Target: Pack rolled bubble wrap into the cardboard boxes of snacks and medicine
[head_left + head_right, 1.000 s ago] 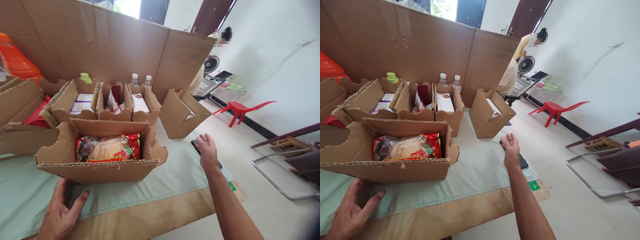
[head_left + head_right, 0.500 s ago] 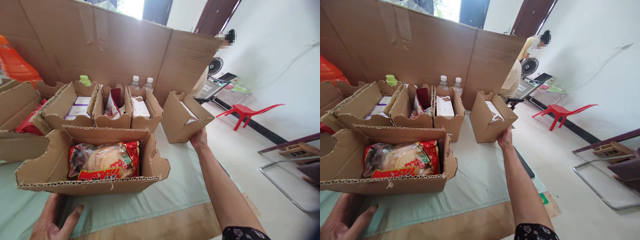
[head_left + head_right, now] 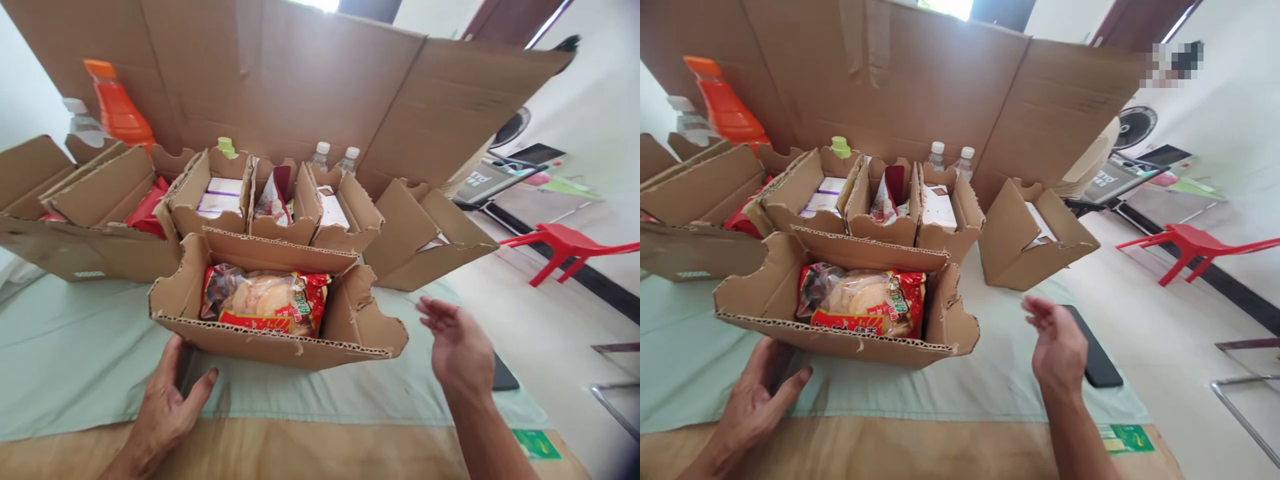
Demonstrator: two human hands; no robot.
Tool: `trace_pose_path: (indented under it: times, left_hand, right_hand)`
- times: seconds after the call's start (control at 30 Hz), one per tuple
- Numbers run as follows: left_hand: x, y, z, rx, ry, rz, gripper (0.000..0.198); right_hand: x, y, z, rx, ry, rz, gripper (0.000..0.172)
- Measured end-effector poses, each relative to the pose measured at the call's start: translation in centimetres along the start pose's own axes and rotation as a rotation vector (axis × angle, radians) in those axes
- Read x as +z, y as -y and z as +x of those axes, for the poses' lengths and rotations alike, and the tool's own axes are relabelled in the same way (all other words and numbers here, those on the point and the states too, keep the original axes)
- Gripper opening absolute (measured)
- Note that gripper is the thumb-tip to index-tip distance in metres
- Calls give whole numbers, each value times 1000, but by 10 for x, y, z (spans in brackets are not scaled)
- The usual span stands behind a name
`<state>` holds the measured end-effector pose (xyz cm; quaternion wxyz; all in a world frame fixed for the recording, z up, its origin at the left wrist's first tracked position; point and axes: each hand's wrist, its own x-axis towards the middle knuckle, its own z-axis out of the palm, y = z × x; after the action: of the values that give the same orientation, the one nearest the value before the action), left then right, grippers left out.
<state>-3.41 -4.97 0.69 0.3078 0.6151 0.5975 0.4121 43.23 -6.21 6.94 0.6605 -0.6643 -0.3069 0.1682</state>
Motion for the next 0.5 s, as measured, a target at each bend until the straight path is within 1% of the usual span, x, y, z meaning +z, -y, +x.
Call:
trace_pose_path:
  times: [0.03,0.07,0.1,0.13,0.17,0.2,0.23,0.3,0.37,0.43,0.5]
  left_hand:
    - [0,-1,1,-2,14,-25,63]
    - [0,-1,1,-2,25,-48,63]
    - [1,-2,1,-1,32,-68,64]
    - [1,-2,1,0,29,-80,64]
    - [2,-2,1,0,23,-89,64]
    - [3,-2,0,-2,21,-101,65]
    - [3,-2,0,-7,17,-118,66]
    - [1,-4,1,-13,18,-160,67]
    - [-3,-9,6,-3,15,-208,64]
    - [-10,-17,15,15,5,-244,62]
    - [-17,-23,25,14,9,-252,65]
  right_hand:
    - [5,2,-27,-28,163,-57,39]
    - [12,5,-54,-80,341,-124,43]
    - [22,9,-78,-132,516,-183,53]
    - [33,13,-98,-191,641,-243,64]
    - [45,18,-114,-247,716,-299,69]
    - [57,22,-126,-299,743,-347,70]
    - [68,25,-134,-344,725,-387,66]
    - [85,29,-138,-412,632,-439,55]
    - [98,31,-135,-456,562,-458,50]
    - [108,30,-129,-458,566,-465,47]
    - [118,27,-127,-421,621,-472,43]
